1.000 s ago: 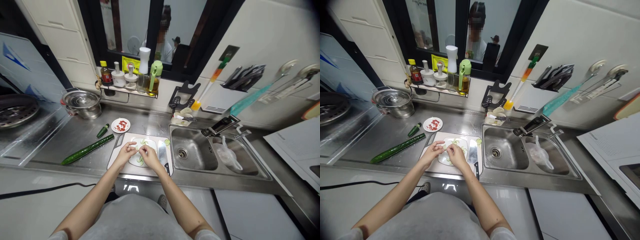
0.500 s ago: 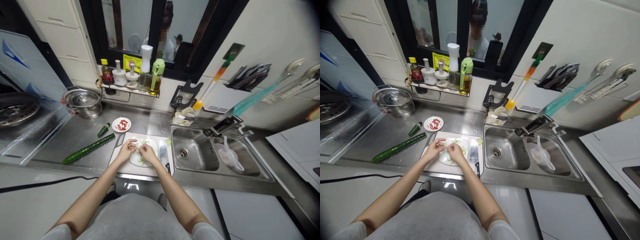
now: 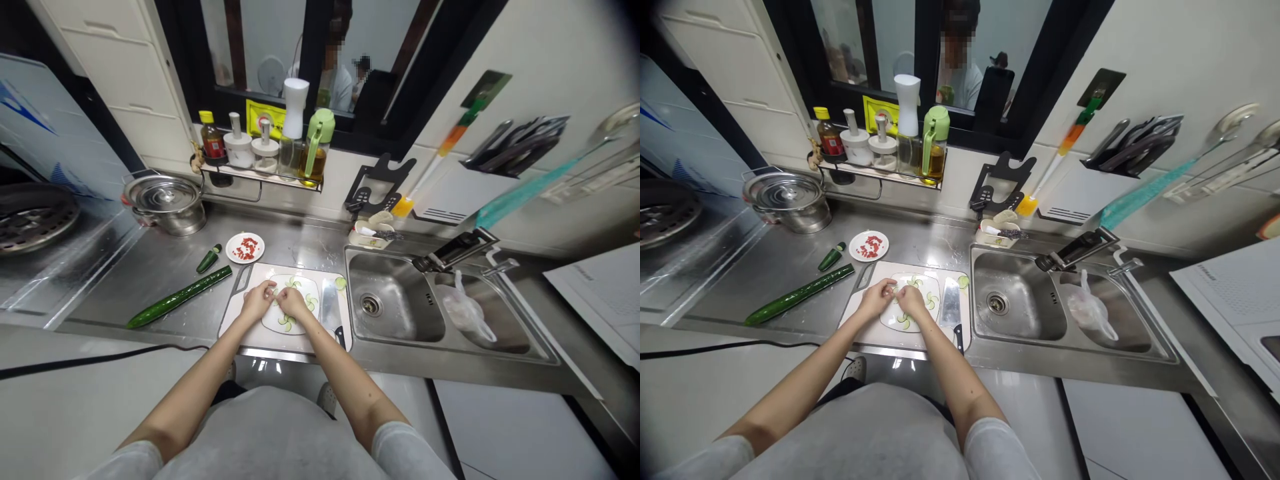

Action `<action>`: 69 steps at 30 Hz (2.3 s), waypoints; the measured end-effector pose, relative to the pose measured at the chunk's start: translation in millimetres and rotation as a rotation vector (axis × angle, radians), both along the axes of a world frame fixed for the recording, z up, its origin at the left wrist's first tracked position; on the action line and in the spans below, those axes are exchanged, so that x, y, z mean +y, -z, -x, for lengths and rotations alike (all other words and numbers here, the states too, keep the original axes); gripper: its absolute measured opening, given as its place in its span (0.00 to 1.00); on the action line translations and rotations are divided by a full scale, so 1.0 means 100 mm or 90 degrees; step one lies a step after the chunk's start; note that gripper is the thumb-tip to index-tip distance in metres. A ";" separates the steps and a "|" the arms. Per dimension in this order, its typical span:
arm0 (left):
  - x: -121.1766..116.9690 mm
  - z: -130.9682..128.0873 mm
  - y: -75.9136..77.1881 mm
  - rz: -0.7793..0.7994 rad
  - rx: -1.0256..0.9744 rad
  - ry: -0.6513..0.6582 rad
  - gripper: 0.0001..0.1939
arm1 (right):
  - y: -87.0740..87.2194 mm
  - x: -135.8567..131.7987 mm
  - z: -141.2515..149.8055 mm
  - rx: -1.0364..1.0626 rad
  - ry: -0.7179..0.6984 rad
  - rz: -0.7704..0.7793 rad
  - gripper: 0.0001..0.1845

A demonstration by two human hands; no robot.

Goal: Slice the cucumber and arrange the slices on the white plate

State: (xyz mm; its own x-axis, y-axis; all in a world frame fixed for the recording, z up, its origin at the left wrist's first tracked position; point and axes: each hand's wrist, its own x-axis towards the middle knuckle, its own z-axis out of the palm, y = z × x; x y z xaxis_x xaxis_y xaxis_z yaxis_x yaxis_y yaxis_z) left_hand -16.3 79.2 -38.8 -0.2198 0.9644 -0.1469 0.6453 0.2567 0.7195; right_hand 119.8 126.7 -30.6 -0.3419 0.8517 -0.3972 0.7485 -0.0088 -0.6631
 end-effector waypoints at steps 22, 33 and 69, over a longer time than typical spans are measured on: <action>-0.01 0.08 0.03 -0.010 0.187 0.030 0.13 | -0.07 -0.17 -0.03 -0.238 -0.209 -0.167 0.12; -0.03 0.11 -0.01 -0.014 0.178 0.054 0.14 | -0.04 -0.21 0.00 -0.232 -0.195 -0.168 0.13; -0.60 0.40 0.06 0.036 0.175 -0.075 0.17 | -0.25 -0.65 -1.16 0.120 0.159 -0.189 0.18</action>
